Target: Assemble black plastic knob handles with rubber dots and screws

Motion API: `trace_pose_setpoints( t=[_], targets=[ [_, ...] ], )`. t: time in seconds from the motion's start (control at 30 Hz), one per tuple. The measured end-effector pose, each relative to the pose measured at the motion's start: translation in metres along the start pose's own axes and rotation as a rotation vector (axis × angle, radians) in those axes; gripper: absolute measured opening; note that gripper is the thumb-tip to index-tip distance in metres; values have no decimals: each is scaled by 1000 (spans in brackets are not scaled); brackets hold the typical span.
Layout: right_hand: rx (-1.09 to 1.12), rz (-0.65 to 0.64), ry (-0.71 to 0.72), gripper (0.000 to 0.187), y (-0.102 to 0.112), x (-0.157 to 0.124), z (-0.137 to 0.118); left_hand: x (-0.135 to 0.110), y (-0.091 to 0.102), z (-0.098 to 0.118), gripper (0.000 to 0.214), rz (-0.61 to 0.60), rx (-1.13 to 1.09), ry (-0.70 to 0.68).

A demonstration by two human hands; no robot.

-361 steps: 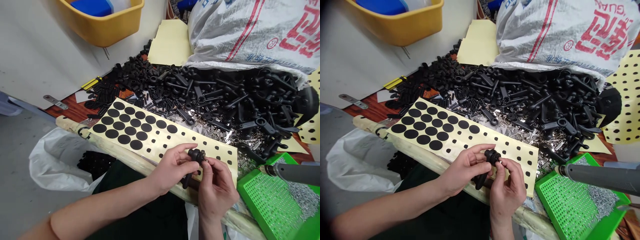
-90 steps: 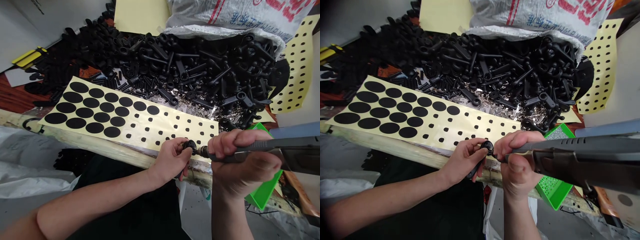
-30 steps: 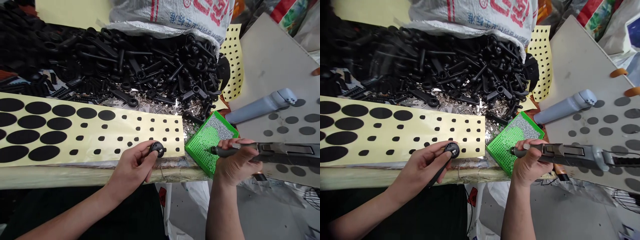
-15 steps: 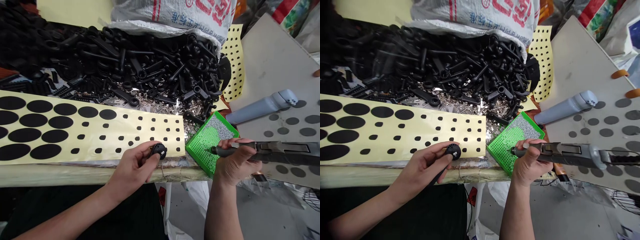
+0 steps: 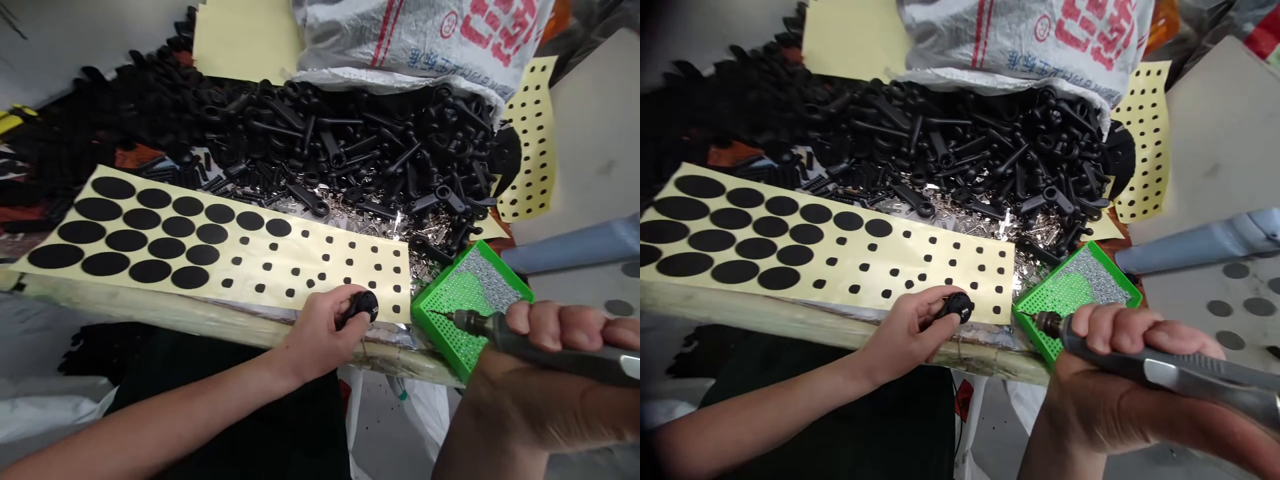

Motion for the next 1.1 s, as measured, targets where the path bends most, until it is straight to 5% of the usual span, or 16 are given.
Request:
trace_pose_setpoints(
  t=[0.13, 0.27, 0.73, 1.1],
  targets=[
    [237, -9, -39, 42, -39, -14, -7, 0, 2, -2, 23, -1, -28, -47],
    [278, -51, -69, 57, -56, -22, 0, 0, 2, -6, 22, 3, -82, -48],
    [257, -108, -69, 61, -60, -26, 12, 2, 1, -12, 23, 52, -105, -19],
    [295, -191, -66, 47, -70, -31, 8, 2, 1, -12, 19, 88, -58, -46]
  ],
)
Point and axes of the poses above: each hand's wrist, its own x-axis towards the middle knuckle, its own y-axis out of the back of the hand, z = x × y, the point moved 4 cm from there along x, towards the middle knuckle, and after that the axes turned 5 degrees about -x, right-handed, at the moved point
